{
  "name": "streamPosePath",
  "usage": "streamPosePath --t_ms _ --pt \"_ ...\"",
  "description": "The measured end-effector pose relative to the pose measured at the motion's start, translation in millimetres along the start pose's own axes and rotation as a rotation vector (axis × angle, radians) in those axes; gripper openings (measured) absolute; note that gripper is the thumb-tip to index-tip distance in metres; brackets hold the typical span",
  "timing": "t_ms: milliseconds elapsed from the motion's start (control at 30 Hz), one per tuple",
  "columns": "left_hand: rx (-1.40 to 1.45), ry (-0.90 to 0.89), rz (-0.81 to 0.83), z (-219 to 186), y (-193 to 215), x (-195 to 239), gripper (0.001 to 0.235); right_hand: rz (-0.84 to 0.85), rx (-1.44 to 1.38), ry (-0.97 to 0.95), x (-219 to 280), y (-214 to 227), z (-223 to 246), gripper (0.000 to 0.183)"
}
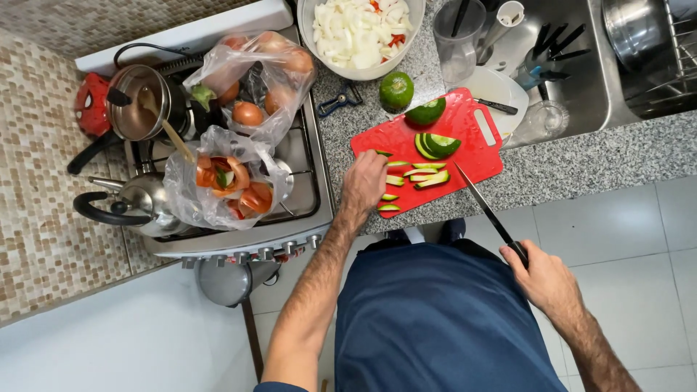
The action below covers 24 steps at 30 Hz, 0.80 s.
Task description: Chopping green peppers on a red cutting board in a kitchen setting.
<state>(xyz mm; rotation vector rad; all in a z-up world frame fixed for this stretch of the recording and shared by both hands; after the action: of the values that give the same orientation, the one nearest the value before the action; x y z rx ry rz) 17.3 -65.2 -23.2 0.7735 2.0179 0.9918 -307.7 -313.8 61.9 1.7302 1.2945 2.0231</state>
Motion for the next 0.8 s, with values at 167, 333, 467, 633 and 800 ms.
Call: streamPosePath --t_ms 167,333,467,633,800 --pt "0.108 -0.037 0.054 -46 -17 -26 0.005 0.013 -0.008 -0.010 0 -7 -3 0.055" --pt "0.083 -0.055 0.137 -53 -2 -22 0.012 0.035 -0.023 -0.022 5 -9 -6 0.055" --pt "0.117 -0.023 0.208 -30 38 4 0.042 0.010 -0.085 -0.018 9 -11 -9 0.054" --pt "0.082 -0.095 0.369 -27 35 25 0.114 -0.008 -0.049 -0.007 6 -11 -10 0.055" --pt "0.063 -0.064 0.346 -24 27 28 0.088 -0.011 -0.041 -0.013 4 -3 -9 0.054"
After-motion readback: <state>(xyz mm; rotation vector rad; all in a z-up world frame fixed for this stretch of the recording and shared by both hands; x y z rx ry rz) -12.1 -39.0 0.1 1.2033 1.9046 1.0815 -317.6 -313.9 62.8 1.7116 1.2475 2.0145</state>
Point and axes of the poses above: each hand's wrist, its own x-axis away from the middle knuckle, its own y-axis out of the back of the hand, z = x × y, the point moved 5 cm from there along -x, towards the middle knuckle, and after that the axes turned 14 degrees about -y, right-handed, at the moved point
